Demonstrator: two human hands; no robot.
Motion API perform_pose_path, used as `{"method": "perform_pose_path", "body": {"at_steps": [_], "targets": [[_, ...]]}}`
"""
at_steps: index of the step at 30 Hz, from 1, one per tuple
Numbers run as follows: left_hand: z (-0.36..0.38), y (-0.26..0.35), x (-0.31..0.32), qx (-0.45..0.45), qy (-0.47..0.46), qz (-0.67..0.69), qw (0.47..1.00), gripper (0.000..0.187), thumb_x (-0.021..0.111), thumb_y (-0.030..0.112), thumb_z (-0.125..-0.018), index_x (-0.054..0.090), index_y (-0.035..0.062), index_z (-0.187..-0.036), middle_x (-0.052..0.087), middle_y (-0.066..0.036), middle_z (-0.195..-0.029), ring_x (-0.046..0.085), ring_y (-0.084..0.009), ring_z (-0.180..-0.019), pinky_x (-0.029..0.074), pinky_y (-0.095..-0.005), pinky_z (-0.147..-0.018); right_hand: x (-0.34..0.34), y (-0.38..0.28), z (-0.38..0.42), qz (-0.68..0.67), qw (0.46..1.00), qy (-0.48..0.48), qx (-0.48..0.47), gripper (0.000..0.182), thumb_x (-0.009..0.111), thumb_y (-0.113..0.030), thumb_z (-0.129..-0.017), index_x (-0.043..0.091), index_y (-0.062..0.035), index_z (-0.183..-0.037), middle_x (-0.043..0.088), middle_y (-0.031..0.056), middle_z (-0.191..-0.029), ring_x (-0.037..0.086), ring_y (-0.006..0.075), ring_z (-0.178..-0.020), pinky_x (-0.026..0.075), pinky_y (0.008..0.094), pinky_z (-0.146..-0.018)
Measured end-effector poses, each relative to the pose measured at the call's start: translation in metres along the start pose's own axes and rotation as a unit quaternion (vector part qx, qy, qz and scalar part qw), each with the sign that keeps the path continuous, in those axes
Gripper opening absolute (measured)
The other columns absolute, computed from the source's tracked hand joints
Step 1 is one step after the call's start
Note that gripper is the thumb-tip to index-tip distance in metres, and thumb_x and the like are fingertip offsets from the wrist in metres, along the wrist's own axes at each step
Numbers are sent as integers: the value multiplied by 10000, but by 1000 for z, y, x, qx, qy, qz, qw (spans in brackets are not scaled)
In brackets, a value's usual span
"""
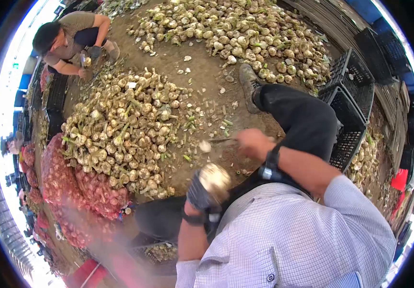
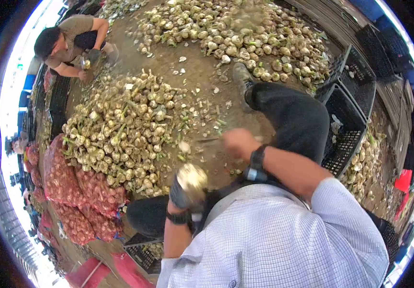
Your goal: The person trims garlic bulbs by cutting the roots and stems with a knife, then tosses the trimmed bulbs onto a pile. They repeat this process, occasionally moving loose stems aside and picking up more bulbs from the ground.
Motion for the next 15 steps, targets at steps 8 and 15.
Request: {"method": "perform_pose_path", "body": {"at_steps": [8,15], "targets": [[4,-48,-3,-173,59,143,973,623,788,172,-684,518,23,-1226,645,-138,-1095,607,-278,-1022,480,-386,-911,-10,9,7,-294,945,-20,141,309,655,-270,-826,641,19,-935,664,137,-770,632,227,-643,513,384,-615],[-15,-32,20,-167,44,166,971,716,829,167,-671,467,13,-1269,625,-123,-1114,606,-242,-1024,494,-362,-894,-14,-37,5,-458,881,-57,105,457,743,-378,-828,600,-25,-1080,647,31,-945,573,103,-850,482,315,-694]]}}
Point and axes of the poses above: each hand's wrist, its own z-axis away from the middle knuckle, its own x-axis out of the palm, y = z × x, the point moved 6 cm from there along -z, towards the middle knuckle
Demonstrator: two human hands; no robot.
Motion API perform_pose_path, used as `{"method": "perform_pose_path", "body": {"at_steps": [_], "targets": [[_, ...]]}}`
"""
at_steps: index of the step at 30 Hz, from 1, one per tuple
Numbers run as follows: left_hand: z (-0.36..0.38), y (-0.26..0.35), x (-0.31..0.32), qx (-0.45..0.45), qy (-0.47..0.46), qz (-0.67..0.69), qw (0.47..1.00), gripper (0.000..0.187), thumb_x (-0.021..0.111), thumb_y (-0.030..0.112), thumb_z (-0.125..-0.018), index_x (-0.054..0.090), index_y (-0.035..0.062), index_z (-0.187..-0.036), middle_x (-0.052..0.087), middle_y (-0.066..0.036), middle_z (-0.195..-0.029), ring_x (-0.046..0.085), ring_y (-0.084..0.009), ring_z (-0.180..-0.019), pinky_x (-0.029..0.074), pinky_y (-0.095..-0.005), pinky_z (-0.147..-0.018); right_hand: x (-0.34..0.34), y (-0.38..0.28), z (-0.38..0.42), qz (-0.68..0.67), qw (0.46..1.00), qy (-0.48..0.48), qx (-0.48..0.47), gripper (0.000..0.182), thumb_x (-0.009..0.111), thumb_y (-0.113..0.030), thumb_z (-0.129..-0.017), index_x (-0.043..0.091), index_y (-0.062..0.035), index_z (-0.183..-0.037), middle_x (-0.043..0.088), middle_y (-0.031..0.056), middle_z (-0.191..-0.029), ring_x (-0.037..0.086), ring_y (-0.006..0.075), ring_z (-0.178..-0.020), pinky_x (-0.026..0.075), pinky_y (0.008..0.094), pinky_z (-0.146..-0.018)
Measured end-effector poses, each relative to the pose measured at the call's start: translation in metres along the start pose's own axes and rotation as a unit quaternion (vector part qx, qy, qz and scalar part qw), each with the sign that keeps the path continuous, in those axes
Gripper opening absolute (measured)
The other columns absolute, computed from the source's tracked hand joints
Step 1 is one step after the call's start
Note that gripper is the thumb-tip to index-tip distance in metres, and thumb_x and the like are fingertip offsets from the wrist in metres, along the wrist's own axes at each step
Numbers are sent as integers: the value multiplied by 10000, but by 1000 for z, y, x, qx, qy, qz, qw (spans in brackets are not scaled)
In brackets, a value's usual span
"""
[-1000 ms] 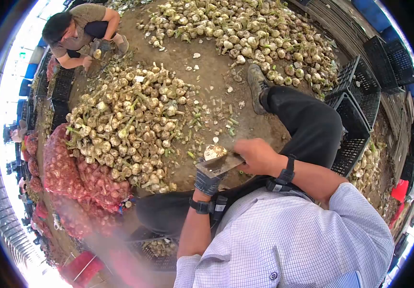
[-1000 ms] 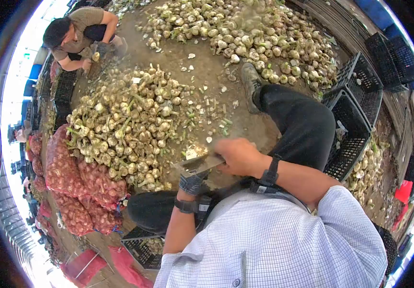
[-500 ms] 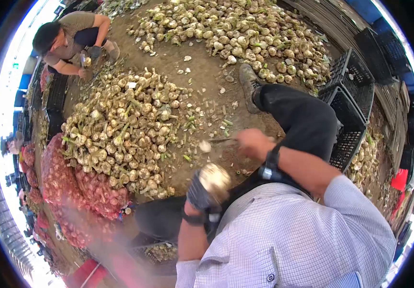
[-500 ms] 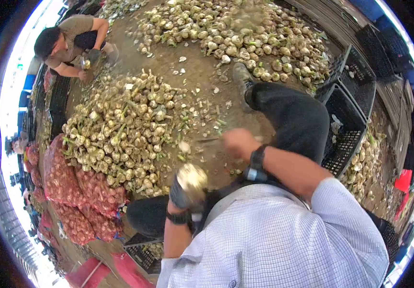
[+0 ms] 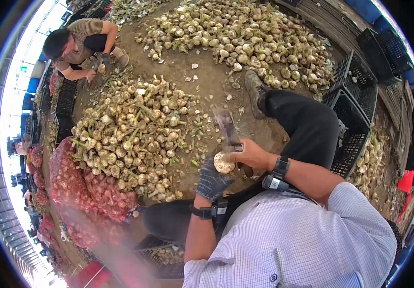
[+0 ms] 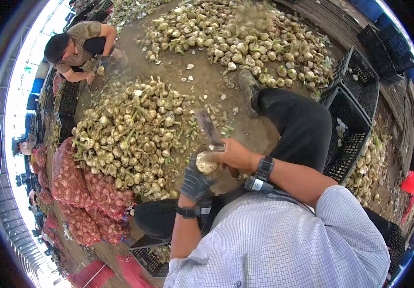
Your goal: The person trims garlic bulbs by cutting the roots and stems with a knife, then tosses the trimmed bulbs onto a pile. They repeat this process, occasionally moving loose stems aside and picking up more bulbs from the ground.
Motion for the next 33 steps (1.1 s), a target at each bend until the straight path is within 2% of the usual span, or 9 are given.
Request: {"method": "perform_pose_path", "body": {"at_steps": [5,9,13,15,19,24,27,29,33], "targets": [[10,-21,-10,-90,34,282,955,651,793,208,-751,478,3,-1282,613,-132,-1160,596,-244,-1057,490,-368,-910,-4,-53,15,232,947,63,-212,384,800,-231,-723,583,-33,-970,605,79,-888,592,238,-807,483,364,-720],[10,-34,2,-94,-98,353,926,778,646,599,-810,547,-59,-1214,600,-134,-1221,579,-226,-1103,479,-360,-943,18,-59,24,327,902,12,-280,312,763,-162,-686,592,-33,-913,565,145,-902,563,386,-843,482,413,-718],[-4,-25,5,-26,-162,331,929,513,598,400,-914,588,-34,-1189,632,-129,-1183,607,-231,-1067,487,-357,-923,0,-47,24,313,923,50,-219,255,725,-179,-733,598,-28,-895,565,158,-907,576,375,-855,480,432,-718],[-7,-14,-6,42,-104,-166,980,359,593,235,-933,600,-14,-1190,642,-115,-1167,613,-205,-1049,490,-351,-920,-15,-28,20,346,914,73,-197,244,712,-162,-734,602,-25,-903,571,164,-877,579,379,-837,480,434,-711],[-4,-44,-4,-126,-66,237,961,404,698,78,-773,623,39,-1168,679,-126,-1086,646,-245,-1022,521,-379,-871,-23,-24,17,354,910,92,-194,215,692,-160,-728,620,-32,-885,580,167,-828,584,387,-799,482,446,-694],[4,-36,-33,-55,-49,86,994,254,671,163,-840,660,56,-1070,680,-97,-1030,647,-235,-949,527,-351,-802,-34,13,-11,509,860,-12,-17,268,663,-241,-735,660,14,-819,631,226,-813,611,407,-796,496,467,-718],[-2,-56,-58,-120,61,160,978,318,671,310,-865,638,78,-1080,673,-57,-926,651,-213,-899,535,-325,-767,-72,54,-20,522,850,58,48,317,651,-279,-762,670,35,-790,634,253,-788,611,423,-772,486,486,-721],[-14,-58,-55,-257,144,400,868,359,667,366,-871,626,102,-1112,664,-57,-941,636,-193,-939,530,-313,-788,-80,67,-18,484,868,98,52,344,645,-295,-775,671,48,-787,632,263,-779,610,431,-764,482,493,-724],[-108,72,-21,-37,74,371,925,391,566,318,-956,532,38,-1227,610,-82,-1145,599,-203,-1035,529,-326,-863,-73,68,-33,398,907,98,98,363,622,-282,-781,658,78,-813,631,285,-806,614,441,-786,486,490,-754]]}}
Point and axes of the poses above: each hand's wrist, its own z-axis away from the middle knuckle, its own x-axis out of the palm, y = z × x, the point moved 6 cm from there along -z, towards the middle knuckle
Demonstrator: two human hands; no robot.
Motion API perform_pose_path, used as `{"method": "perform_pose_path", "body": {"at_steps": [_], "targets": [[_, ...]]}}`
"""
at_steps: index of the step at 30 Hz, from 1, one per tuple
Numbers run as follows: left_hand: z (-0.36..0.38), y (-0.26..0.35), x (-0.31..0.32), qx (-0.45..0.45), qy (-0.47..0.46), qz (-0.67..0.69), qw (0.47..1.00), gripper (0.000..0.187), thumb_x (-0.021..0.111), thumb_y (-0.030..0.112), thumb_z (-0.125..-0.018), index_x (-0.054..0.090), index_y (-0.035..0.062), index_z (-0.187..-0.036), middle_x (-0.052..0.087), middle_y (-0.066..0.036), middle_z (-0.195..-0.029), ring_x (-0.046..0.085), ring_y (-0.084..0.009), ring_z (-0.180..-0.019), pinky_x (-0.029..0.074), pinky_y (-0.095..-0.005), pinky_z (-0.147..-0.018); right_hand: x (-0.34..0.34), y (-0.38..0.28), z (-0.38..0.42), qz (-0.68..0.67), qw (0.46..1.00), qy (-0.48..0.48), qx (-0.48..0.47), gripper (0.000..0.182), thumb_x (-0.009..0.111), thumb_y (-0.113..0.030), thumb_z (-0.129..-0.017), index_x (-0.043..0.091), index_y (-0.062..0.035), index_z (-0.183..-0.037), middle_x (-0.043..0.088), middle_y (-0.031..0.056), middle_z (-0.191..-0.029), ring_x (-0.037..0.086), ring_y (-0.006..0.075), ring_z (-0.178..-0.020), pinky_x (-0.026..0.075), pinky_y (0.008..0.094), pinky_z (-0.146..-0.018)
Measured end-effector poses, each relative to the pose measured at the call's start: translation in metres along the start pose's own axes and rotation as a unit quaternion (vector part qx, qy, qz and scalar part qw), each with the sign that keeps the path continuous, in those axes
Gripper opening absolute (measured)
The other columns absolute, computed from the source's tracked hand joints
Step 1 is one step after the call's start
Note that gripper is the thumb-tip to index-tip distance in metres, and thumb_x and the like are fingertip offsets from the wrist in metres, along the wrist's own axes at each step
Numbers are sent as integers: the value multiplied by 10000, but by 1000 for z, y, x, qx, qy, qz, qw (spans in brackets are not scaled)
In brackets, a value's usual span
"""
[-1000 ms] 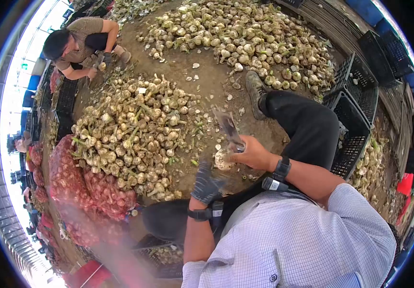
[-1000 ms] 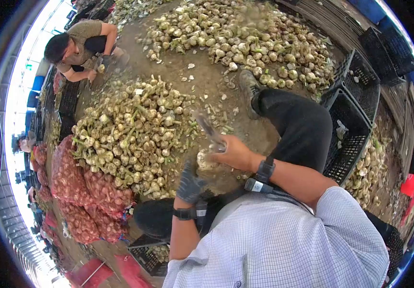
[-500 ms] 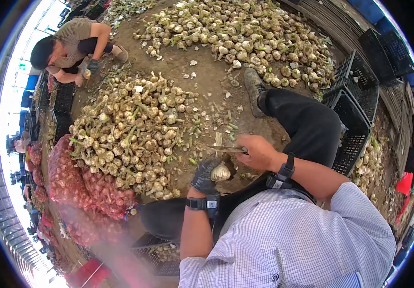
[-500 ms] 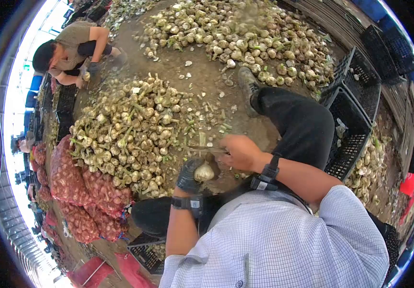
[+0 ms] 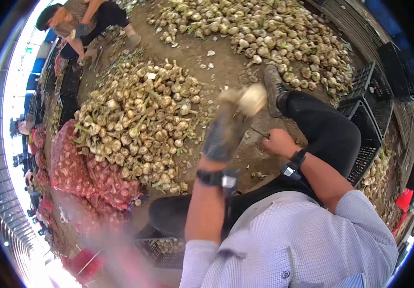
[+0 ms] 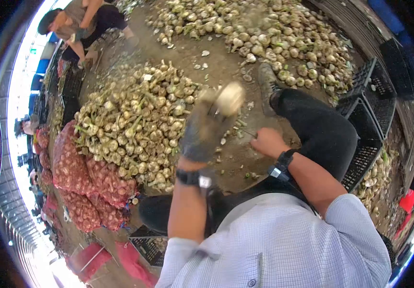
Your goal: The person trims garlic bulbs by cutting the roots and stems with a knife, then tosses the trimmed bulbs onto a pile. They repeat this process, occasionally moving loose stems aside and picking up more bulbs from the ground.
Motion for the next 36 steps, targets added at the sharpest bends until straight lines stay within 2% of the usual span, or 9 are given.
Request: {"method": "perform_pose_path", "body": {"at_steps": [7,10,18,21,22,24,26,29,36], "targets": [[-72,-117,-173,-164,181,-315,917,587,658,285,-892,434,47,-1380,474,-161,-1389,520,-248,-1216,477,-371,-942,-8,9,-7,14,1000,4,18,337,651,-257,-763,652,66,-855,628,283,-804,607,447,-768,490,497,-728],[-85,-153,-283,-327,260,-584,696,651,640,345,-885,415,11,-1396,387,-195,-1463,447,-299,-1298,414,-399,-1044,6,1,-18,34,999,-34,19,339,656,-272,-765,651,64,-811,635,271,-804,612,436,-765,493,504,-721],[-190,-181,-396,-277,98,-818,495,666,461,356,-948,294,-48,-1451,233,-190,-1545,221,-292,-1434,179,-380,-1183,42,5,-33,-4,992,-126,31,333,631,-305,-742,638,27,-767,628,251,-768,606,433,-745,492,501,-704],[-211,-154,-355,-347,-101,-887,287,633,500,392,-913,404,24,-1419,309,-161,-1525,277,-289,-1415,218,-409,-1157,37,3,-36,-8,988,-137,69,350,616,-322,-761,649,24,-797,631,249,-772,612,429,-747,496,499,-718],[-212,-138,-366,-256,158,-790,534,581,535,380,-898,480,51,-1374,375,-131,-1496,347,-304,-1370,253,-402,-1136,39,5,-38,-5,986,-147,72,353,613,-324,-767,650,25,-812,632,249,-771,613,429,-753,495,502,-725],[-213,-141,-389,-212,135,-755,606,615,599,330,-881,438,29,-1392,417,-162,-1458,451,-320,-1282,357,-396,-1072,44,8,-35,-8,988,-144,63,352,607,-319,-777,651,26,-833,635,249,-779,615,430,-766,494,506,-736],[-194,-152,-379,-243,186,-797,521,685,665,329,-839,419,15,-1396,450,-203,-1419,475,-319,-1260,361,-398,-1071,41,0,-34,-18,992,-124,26,342,601,-306,-785,649,27,-845,639,252,-798,616,431,-781,493,509,-744],[-166,-164,-341,-205,114,-643,729,711,773,262,-746,462,4,-1331,529,-217,-1303,546,-318,-1154,433,-399,-979,36,-6,-33,-23,992,-124,28,339,596,-299,-800,645,31,-858,644,259,-831,613,437,-796,490,510,-755],[-90,-111,-136,-98,-114,-614,775,464,778,191,-691,575,20,-1071,665,-132,-924,638,-235,-827,514,-370,-777,7,-15,-20,-191,977,90,44,403,613,-343,-823,624,56,-871,637,255,-820,618,416,-793,475,489,-731]]}}
Point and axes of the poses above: each hand's wrist, its own z-axis away from the middle knuckle, its own x-axis out of the palm, y = z × x, the point moved 6 cm from there along -z, towards the middle knuckle
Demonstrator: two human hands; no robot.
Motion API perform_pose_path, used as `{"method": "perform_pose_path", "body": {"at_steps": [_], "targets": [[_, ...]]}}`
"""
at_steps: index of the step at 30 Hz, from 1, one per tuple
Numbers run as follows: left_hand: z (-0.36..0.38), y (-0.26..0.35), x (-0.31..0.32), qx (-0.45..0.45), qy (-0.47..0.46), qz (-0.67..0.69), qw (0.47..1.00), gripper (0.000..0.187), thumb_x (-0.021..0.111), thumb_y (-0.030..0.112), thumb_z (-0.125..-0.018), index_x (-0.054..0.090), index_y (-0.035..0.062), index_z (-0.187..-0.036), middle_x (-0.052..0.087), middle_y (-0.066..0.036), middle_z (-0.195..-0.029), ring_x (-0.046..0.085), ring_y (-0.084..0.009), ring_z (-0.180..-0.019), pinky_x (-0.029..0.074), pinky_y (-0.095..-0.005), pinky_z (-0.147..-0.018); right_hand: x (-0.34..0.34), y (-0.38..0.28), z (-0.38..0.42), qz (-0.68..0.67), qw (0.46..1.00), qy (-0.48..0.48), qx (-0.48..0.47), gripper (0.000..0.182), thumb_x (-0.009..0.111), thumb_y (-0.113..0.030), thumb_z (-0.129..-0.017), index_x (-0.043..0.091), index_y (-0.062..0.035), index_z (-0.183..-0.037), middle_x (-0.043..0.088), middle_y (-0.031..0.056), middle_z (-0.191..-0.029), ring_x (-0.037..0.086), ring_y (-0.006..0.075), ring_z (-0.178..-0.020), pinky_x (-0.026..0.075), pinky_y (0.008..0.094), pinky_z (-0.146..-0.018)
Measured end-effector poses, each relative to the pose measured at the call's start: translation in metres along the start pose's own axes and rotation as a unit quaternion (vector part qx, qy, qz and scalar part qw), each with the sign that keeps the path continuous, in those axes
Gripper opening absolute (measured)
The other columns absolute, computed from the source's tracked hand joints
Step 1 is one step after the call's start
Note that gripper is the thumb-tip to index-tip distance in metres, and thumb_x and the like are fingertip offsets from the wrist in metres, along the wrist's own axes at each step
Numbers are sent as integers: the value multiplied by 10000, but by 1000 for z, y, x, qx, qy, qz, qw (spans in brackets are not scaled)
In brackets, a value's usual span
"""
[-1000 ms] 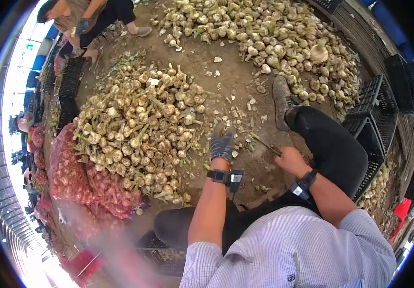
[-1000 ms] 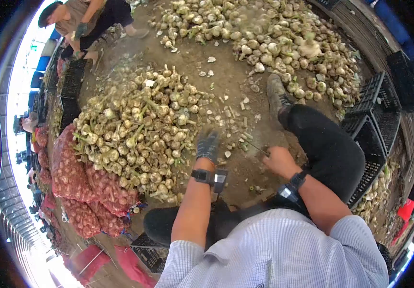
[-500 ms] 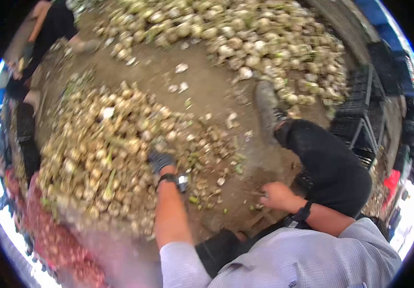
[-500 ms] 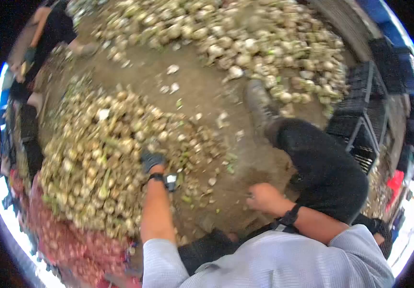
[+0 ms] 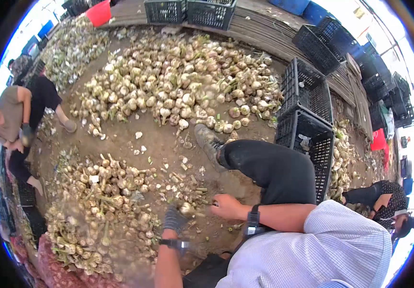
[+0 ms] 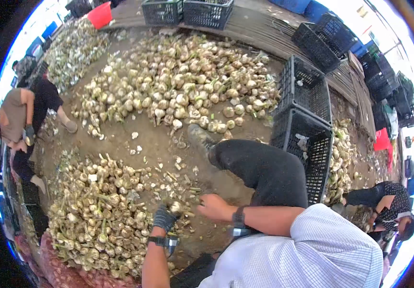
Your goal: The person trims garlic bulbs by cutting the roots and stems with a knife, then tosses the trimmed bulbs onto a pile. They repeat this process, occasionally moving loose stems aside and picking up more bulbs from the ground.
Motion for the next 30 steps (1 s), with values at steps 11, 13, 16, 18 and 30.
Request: {"method": "perform_pose_path", "body": {"at_steps": [11,13,16,18,30], "targets": [[150,158,-35,153,25,-53,987,706,836,244,-667,510,25,-1253,583,-198,-1163,566,-337,-1081,458,-421,-935,2,-52,54,-343,919,-194,-19,448,644,-437,-858,638,3,-947,542,25,-661,481,122,-627,396,323,-577],[189,175,-58,217,64,-136,964,817,814,293,-669,435,59,-1353,514,-216,-1267,518,-356,-1155,467,-422,-947,11,-63,54,-400,891,-204,-59,431,646,-406,-855,601,-5,-1006,502,-1,-644,451,93,-597,369,307,-546],[250,141,-78,161,-21,-305,938,876,811,349,-680,403,18,-1382,453,-249,-1353,435,-378,-1268,381,-421,-1052,-34,-103,92,-364,892,-264,-50,403,651,-373,-849,591,-7,-1006,489,-16,-645,429,84,-562,357,289,-531],[272,127,-77,89,-60,-335,936,893,805,380,-695,391,-11,-1382,427,-258,-1383,401,-383,-1309,329,-419,-1106,-27,-105,95,-369,889,-258,-83,448,647,-309,-849,543,11,-1147,551,-3,-640,479,100,-479,401,275,-503],[204,146,13,85,137,239,957,492,714,114,-802,514,3,-1237,626,-125,-1138,603,-215,-1020,497,-350,-861,-29,-69,97,-262,930,-157,-202,479,639,-343,-885,579,6,-1207,663,110,-870,617,193,-787,506,359,-685]]}}
Point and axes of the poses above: each hand's wrist, its own z-axis away from the middle knuckle, its own x-axis out of the palm, y = z × x, the point moved 6 cm from there along -z, towards the middle knuckle
